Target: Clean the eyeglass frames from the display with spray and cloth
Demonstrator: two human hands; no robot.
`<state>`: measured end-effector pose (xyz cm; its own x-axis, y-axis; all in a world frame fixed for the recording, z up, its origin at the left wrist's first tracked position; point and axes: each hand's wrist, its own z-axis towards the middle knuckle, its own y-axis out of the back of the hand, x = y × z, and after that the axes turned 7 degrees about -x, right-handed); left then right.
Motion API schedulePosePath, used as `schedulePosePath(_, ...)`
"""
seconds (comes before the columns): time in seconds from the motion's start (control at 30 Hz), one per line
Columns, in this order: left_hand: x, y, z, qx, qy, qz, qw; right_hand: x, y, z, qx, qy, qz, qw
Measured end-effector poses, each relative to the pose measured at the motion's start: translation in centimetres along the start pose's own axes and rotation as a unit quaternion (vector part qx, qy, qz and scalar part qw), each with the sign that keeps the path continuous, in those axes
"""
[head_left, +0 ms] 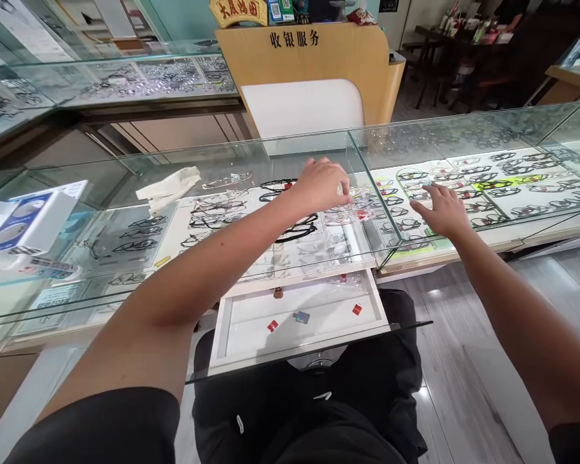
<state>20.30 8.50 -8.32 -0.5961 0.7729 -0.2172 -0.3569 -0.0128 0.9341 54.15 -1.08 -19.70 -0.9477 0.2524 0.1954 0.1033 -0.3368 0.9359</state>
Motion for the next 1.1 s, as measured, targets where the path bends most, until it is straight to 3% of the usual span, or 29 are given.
schedulePosePath(0.1, 1.8, -2.4, 3.0, 0.077, 0.025, 0.030, 0.996, 0.0, -0.1, 0.0, -0.004, 0.002, 0.000, 1.000)
schedulePosePath(0.23, 2.7, -3.6, 5.1, 0.146, 0.050, 0.052, 0.987, 0.0, -0.1, 0.0, -0.006, 0.001, 0.008, 1.000)
schedulePosePath(0.47, 1.2, -3.3, 7.0, 0.215, 0.079, 0.050, 0.972, 0.0, -0.1, 0.1, -0.001, -0.002, 0.012, 1.000)
schedulePosePath(0.57, 0.3, -2.7, 7.3, 0.204, 0.087, 0.085, 0.971, 0.0, 0.0, 0.1, 0.004, -0.004, 0.013, 1.000)
schedulePosePath(0.63, -0.3, -1.4, 6.9, 0.172, 0.079, 0.086, 0.978, 0.1, 0.0, 0.0, 0.006, -0.005, 0.011, 1.000)
schedulePosePath(0.77, -2.1, 3.7, 3.7, 0.102, 0.036, -0.020, 0.994, 0.2, 0.1, 0.0, 0.008, -0.005, 0.001, 1.000)
schedulePosePath(0.83, -3.5, 6.0, 0.7, 0.131, 0.020, -0.089, 0.987, 0.2, 0.1, 0.0, 0.009, -0.003, -0.007, 1.000)
schedulePosePath(0.9, -4.8, 6.9, -2.9, 0.179, 0.003, -0.171, 0.969, 0.2, 0.0, 0.0, 0.012, -0.001, -0.015, 1.000)
schedulePosePath(1.0, -6.2, 4.6, -8.2, 0.297, 0.015, -0.309, 0.904, 0.3, 0.1, 0.1, 0.020, -0.003, -0.027, 0.999)
schedulePosePath(1.03, -6.4, 3.1, -9.7, 0.321, 0.027, -0.338, 0.884, 0.3, 0.1, 0.1, 0.021, -0.005, -0.028, 0.999)
schedulePosePath(1.1, -6.6, -0.6, -12.0, 0.332, 0.032, -0.346, 0.877, 0.3, 0.1, 0.0, 0.021, -0.008, -0.022, 1.000)
